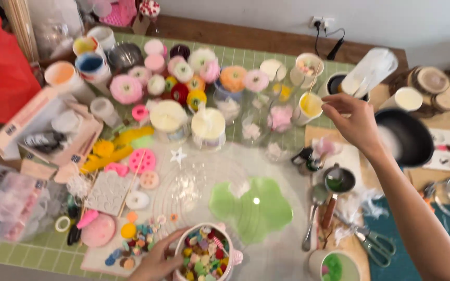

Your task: Sorting small decorative wax charms and items into various containers at a workbench.

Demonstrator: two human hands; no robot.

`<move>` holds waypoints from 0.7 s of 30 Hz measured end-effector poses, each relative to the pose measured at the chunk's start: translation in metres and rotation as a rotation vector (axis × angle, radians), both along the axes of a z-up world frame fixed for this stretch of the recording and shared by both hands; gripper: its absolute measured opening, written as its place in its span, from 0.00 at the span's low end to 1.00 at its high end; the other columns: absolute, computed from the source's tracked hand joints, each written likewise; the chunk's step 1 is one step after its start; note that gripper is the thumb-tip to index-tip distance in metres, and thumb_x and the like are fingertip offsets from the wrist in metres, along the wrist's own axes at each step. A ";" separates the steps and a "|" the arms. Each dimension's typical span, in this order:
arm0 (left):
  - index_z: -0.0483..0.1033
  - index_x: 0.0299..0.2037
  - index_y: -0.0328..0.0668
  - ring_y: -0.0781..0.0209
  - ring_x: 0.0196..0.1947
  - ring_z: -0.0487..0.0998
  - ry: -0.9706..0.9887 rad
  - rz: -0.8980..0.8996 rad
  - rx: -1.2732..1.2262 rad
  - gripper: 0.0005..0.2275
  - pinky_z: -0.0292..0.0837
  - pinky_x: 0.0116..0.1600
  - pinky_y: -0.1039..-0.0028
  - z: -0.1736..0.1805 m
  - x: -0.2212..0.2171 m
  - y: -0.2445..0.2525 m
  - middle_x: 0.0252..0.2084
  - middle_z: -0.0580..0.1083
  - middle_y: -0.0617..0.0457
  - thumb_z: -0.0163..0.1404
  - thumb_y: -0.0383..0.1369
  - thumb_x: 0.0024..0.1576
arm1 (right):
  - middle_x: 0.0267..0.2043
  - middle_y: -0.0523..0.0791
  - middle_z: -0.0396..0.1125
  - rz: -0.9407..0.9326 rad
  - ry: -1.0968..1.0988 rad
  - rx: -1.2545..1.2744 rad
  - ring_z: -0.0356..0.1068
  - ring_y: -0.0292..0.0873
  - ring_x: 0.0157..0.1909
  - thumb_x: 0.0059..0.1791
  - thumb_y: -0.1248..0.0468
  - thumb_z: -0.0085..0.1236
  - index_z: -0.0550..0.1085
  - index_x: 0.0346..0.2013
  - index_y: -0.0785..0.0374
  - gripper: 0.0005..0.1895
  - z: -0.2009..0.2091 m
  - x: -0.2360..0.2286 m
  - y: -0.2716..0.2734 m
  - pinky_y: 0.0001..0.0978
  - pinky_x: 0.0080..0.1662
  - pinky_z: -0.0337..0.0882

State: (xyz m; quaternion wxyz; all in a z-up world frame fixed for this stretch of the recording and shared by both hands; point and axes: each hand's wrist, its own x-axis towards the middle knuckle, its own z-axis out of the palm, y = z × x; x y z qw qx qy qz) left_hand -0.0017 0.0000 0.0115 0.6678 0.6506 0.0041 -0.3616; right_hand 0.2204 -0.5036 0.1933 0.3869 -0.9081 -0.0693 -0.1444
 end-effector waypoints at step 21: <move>0.59 0.73 0.47 0.46 0.52 0.84 -0.010 0.641 0.100 0.38 0.75 0.53 0.65 0.046 0.091 0.035 0.60 0.77 0.40 0.51 0.17 0.47 | 0.36 0.47 0.78 0.127 0.513 -0.600 0.78 0.48 0.39 0.42 0.59 0.66 0.85 0.33 0.55 0.07 -0.163 0.422 0.018 0.42 0.46 0.76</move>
